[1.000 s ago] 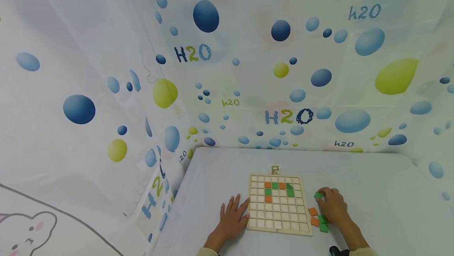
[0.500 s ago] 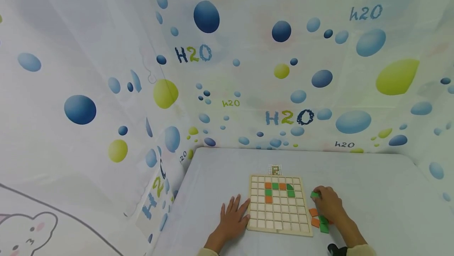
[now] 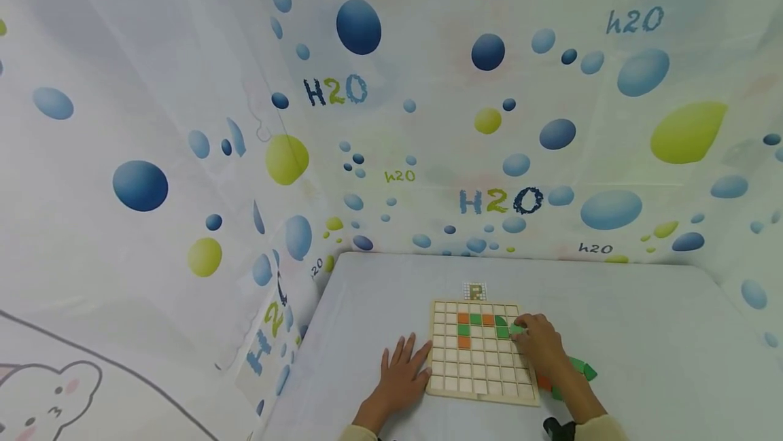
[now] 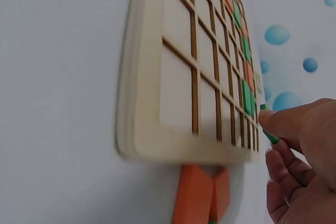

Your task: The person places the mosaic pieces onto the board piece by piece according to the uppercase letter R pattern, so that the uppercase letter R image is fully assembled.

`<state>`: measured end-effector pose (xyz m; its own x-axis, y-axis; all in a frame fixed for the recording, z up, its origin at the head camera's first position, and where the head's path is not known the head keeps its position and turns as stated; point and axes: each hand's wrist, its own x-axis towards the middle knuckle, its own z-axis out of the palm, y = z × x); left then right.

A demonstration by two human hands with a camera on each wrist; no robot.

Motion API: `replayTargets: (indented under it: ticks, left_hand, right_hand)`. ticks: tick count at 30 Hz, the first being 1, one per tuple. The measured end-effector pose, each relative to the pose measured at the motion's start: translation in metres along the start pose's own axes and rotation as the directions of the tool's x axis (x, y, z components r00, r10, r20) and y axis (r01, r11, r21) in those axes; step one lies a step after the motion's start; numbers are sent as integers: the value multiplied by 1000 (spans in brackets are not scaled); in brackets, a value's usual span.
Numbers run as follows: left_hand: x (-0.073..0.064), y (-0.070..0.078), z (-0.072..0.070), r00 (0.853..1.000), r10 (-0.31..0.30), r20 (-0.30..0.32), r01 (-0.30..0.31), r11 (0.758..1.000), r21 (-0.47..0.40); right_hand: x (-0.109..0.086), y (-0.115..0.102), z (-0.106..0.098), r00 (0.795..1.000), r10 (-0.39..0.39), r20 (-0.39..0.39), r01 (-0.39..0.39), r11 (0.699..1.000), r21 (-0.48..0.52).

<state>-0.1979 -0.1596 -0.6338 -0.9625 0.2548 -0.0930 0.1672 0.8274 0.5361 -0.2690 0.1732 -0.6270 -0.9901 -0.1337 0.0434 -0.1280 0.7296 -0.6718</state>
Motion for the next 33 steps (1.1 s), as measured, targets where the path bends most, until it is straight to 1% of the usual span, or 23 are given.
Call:
replayTargets:
  ticks: [5, 8, 10, 15, 17, 20, 25, 29, 33]
  left_hand:
    - [-1, 2, -3, 1000, 5, -2, -5, 1000, -13]
    - [-2, 3, -3, 1000, 4, -4, -4, 1000, -17]
    - [-1, 3, -3, 1000, 0, -6, 0, 1000, -12]
    - [-1, 3, -3, 1000, -1, -6, 1, 1000, 11]
    - [0, 3, -2, 1000, 1, -7, -1, 1000, 17]
    - [0, 2, 0, 1000, 3, -8, -3, 1000, 25]
    - [1, 0, 2, 1000, 3, -9, -3, 1000, 24]
    - [2, -2, 3, 1000, 4, -6, -3, 1000, 28]
    - [2, -4, 3, 1000, 15, -8, -14, 999, 31]
  right_hand:
    - [-3, -18, 14, 998, -61, 11, 61, 998, 15]
    - [-2, -27, 24, 998, -63, 18, 63, 998, 15]
    - [-1, -31, 31, 997, -79, 18, 78, 997, 29]
    - [1, -40, 42, 988, -152, 3, 151, 986, 65]
    - [0, -42, 44, 984, -176, -4, 175, 983, 59]
    - [-1, -44, 47, 978, -207, -7, 207, 978, 21]
    - [-2, -47, 48, 973, -232, -13, 232, 973, -6]
    - [-2, -48, 47, 972, -233, 21, 234, 972, -6]
    - [-1, -47, 46, 963, -266, 45, 267, 964, -13]
